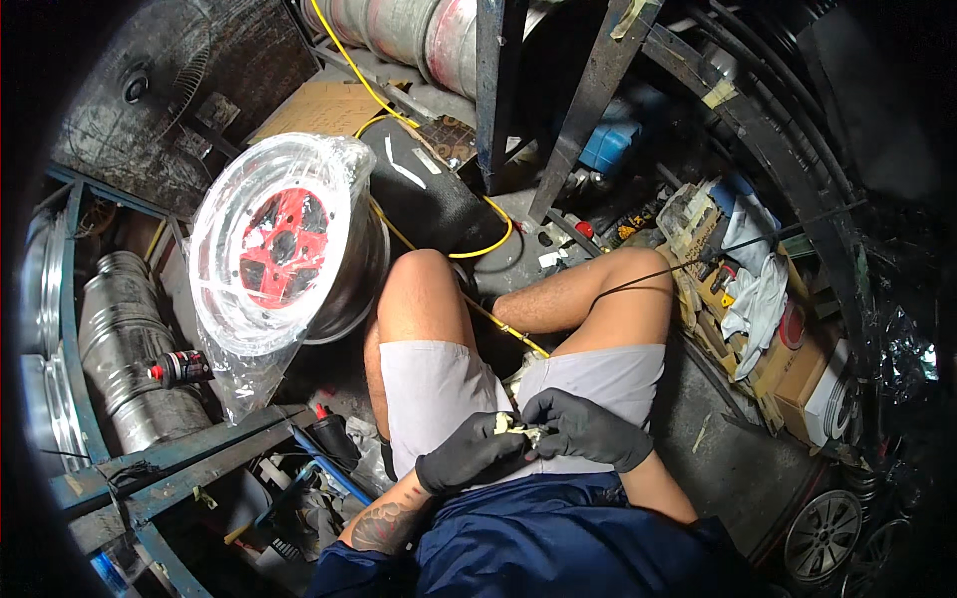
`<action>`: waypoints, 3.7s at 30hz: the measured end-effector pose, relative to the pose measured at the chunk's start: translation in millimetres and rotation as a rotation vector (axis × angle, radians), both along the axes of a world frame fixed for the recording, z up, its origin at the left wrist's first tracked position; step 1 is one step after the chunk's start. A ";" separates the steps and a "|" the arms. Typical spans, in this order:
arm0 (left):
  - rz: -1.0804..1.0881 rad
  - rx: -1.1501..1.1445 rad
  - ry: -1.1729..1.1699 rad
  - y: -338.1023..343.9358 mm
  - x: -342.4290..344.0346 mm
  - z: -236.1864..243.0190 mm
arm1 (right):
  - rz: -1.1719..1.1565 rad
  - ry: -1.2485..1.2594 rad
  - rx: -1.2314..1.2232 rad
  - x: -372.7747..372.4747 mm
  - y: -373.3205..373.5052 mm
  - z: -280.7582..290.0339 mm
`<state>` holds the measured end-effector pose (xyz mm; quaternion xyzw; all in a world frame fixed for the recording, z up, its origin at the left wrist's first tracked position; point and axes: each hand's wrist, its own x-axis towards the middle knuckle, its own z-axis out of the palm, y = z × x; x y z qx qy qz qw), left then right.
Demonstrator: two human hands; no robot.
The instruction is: Cleaning, polishing, and masking an automotive wheel rim for restoration.
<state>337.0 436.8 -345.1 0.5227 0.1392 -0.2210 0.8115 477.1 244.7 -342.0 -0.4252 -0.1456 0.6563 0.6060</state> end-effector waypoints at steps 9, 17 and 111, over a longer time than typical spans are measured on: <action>0.030 0.326 -0.290 -3.3 5.8 0.5 | 0.003 -0.199 -0.090 2.9 3.3 8.6; 0.048 0.866 -0.374 -15.4 8.1 3.6 | 0.047 -0.652 0.012 8.7 16.2 -9.5; 0.396 1.089 0.447 347.0 -101.3 83.9 | 1.713 -0.849 0.276 5.9 379.9 -82.9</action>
